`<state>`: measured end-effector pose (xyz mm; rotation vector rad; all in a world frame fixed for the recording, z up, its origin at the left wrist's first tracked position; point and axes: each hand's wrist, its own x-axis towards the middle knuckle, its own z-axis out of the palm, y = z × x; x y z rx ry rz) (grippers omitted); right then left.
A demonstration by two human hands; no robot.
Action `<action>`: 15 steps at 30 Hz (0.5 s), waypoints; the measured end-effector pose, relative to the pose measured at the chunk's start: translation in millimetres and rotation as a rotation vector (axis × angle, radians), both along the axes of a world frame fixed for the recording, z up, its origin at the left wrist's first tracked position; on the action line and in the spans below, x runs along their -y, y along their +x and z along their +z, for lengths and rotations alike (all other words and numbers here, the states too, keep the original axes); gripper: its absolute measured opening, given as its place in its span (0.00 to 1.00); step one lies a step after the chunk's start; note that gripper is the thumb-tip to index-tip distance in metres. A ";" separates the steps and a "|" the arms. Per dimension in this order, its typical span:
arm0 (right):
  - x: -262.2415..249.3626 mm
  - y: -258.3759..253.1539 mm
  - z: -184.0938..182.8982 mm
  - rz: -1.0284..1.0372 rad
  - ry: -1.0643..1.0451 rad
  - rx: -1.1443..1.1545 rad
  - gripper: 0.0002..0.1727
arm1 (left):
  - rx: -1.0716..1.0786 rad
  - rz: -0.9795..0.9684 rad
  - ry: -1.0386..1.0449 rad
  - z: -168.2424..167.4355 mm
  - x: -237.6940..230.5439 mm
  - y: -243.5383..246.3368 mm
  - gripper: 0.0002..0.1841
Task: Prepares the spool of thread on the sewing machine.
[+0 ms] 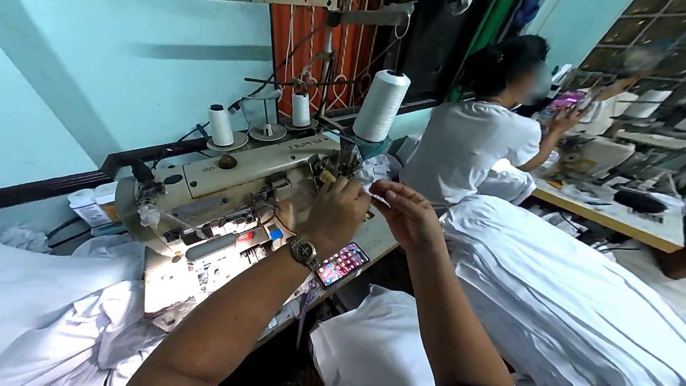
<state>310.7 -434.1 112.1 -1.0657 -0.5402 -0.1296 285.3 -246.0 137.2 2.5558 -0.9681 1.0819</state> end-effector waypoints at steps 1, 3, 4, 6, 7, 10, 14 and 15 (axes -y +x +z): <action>-1.1 -2.3 -0.5 -0.055 -0.058 0.039 0.14 | 0.004 -0.004 -0.068 2.3 0.7 -0.5 0.10; -4.3 -8.9 -1.7 -0.147 -0.166 0.092 0.18 | 0.001 -0.026 -0.214 8.5 3.6 -0.9 0.11; -6.6 -12.5 -2.9 -0.173 -0.198 0.102 0.20 | -0.019 -0.034 -0.275 11.7 5.8 -1.0 0.11; -11.6 -19.0 -5.3 -0.208 -0.275 0.135 0.23 | -0.062 -0.030 -0.356 16.8 12.1 0.4 0.10; -14.3 -21.9 -6.2 -0.233 -0.328 0.163 0.24 | -0.074 -0.025 -0.374 18.6 15.4 1.6 0.09; -18.7 -26.7 -8.4 -0.317 -0.370 0.222 0.24 | -0.058 -0.009 -0.352 25.0 21.7 4.9 0.07; -14.0 -25.5 -2.4 -0.320 0.020 0.130 0.12 | -0.010 -0.015 -0.282 27.4 19.4 8.7 0.05; -10.8 -24.9 -1.4 -0.279 0.114 0.116 0.09 | -0.005 -0.015 -0.279 26.5 17.8 9.6 0.04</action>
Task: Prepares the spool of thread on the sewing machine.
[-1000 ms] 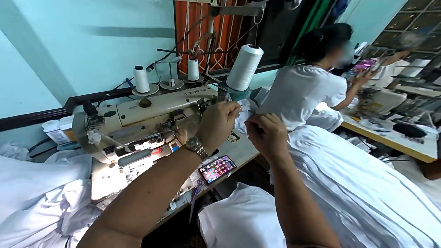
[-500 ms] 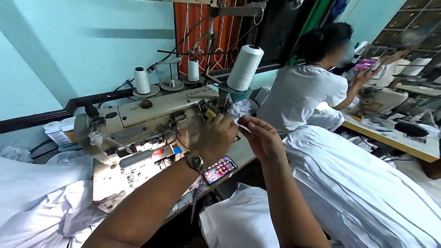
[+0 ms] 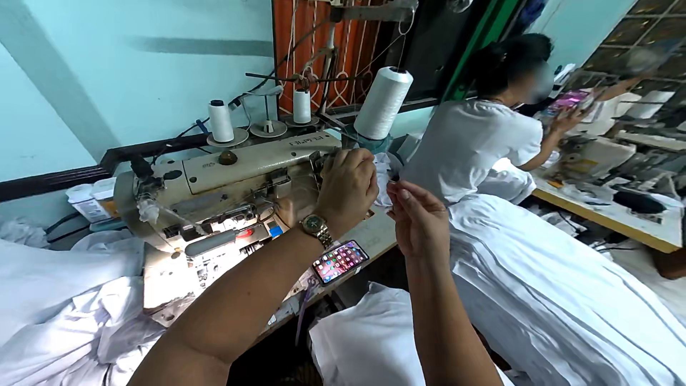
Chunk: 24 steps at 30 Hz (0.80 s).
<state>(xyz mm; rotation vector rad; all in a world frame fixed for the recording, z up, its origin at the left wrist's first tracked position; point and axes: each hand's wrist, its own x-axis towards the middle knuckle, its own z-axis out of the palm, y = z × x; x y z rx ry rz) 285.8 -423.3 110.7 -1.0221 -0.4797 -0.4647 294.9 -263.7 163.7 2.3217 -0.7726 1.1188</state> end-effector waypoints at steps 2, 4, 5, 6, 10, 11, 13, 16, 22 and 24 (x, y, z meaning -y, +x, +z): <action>7.2 -0.6 -0.6 0.119 0.087 0.048 0.08 | 0.008 0.005 -0.001 -2.1 -2.5 3.2 0.04; 14.9 -3.9 -5.0 0.250 0.043 0.124 0.12 | 0.009 0.003 -0.009 -2.9 -4.6 4.9 0.05; 19.4 -6.0 -9.1 0.318 -0.011 0.153 0.14 | 0.008 0.000 -0.015 -2.7 -5.3 4.5 0.05; 23.9 -8.1 -15.1 0.372 -0.074 0.168 0.15 | 0.008 -0.003 -0.018 -2.4 -5.9 3.8 0.06; 35.9 -14.9 -53.8 0.511 -0.285 0.044 0.15 | -0.003 -0.004 -0.042 -0.9 -7.9 9.7 0.06; 36.5 -16.6 -66.0 0.568 -0.282 -0.024 0.15 | 0.003 -0.002 -0.054 -1.5 -8.4 12.7 0.06; 37.5 -19.6 -87.8 0.705 -0.240 -0.160 0.15 | 0.013 0.001 -0.065 -1.9 -9.0 15.0 0.07; 39.3 -18.6 -106.1 0.813 -0.272 -0.329 0.13 | 0.011 0.013 -0.058 0.8 -10.1 12.9 0.07; 30.2 12.2 -111.5 0.459 0.065 -0.365 0.05 | -0.005 -0.012 -0.103 5.2 -15.3 6.2 0.06; 22.1 27.6 -105.4 0.104 0.183 -0.355 0.10 | -0.010 -0.040 -0.141 4.2 -21.4 -2.3 0.08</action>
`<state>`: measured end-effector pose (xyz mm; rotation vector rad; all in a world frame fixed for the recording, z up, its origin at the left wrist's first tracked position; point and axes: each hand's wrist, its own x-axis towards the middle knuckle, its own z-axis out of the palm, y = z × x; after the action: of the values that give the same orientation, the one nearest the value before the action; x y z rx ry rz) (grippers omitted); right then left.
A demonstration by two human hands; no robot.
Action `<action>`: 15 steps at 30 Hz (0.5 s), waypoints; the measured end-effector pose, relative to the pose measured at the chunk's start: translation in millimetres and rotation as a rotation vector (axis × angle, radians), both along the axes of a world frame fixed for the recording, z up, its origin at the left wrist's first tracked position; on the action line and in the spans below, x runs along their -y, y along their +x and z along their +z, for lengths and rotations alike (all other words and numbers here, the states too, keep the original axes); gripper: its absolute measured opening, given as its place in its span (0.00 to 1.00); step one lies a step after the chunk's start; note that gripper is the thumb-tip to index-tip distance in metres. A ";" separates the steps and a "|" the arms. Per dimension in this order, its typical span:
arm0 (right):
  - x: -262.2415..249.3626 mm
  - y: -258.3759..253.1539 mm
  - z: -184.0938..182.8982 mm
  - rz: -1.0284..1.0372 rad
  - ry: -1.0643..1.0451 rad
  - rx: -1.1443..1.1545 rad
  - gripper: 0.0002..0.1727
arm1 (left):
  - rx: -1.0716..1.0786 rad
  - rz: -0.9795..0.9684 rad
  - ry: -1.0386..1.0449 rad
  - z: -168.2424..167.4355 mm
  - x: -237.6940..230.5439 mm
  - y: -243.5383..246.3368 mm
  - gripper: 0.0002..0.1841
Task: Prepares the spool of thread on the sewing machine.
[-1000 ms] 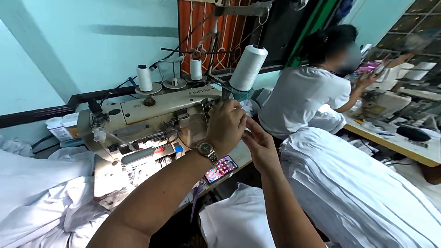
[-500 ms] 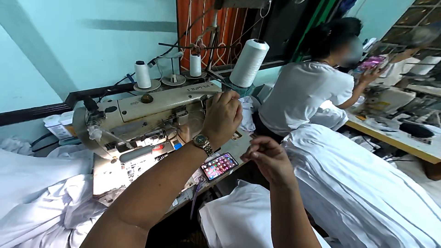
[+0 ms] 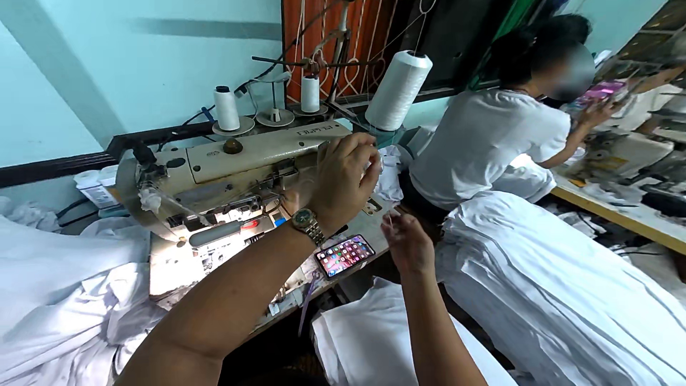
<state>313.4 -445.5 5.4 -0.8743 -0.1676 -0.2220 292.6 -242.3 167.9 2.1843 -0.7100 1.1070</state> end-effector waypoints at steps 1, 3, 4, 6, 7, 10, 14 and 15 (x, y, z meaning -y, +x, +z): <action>-0.9 10.3 1.4 -0.209 -0.051 -0.003 0.07 | -0.005 -0.026 -0.003 -0.8 -4.8 -9.3 0.09; 4.5 33.2 -4.7 -0.601 -0.229 0.071 0.19 | -0.045 -0.087 0.022 -8.9 -18.4 -31.4 0.13; 7.3 42.1 -5.5 -0.737 -0.312 0.103 0.24 | -0.064 -0.119 0.055 -18.2 -26.8 -44.5 0.14; 3.0 53.2 6.4 -0.756 -0.495 0.062 0.26 | -0.079 -0.197 0.133 -44.2 -47.2 -74.2 0.13; -0.5 60.1 12.6 -0.664 -0.628 0.030 0.24 | -0.101 -0.237 0.173 -58.7 -58.7 -90.3 0.13; -9.4 104.5 22.4 -0.373 -1.089 0.032 0.20 | -0.188 -0.286 0.291 -95.2 -93.0 -134.3 0.10; -35.8 145.2 34.7 -0.323 -1.369 0.117 0.33 | -0.305 -0.176 0.214 -122.2 -137.9 -177.5 0.10; -42.1 146.6 37.6 -0.303 -1.407 0.116 0.34 | -0.343 -0.133 0.159 -128.2 -148.0 -190.2 0.10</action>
<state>460.0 -403.4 42.9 -2.2945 -0.3029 -0.4470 102.4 -94.3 39.7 2.3415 -0.7942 0.6047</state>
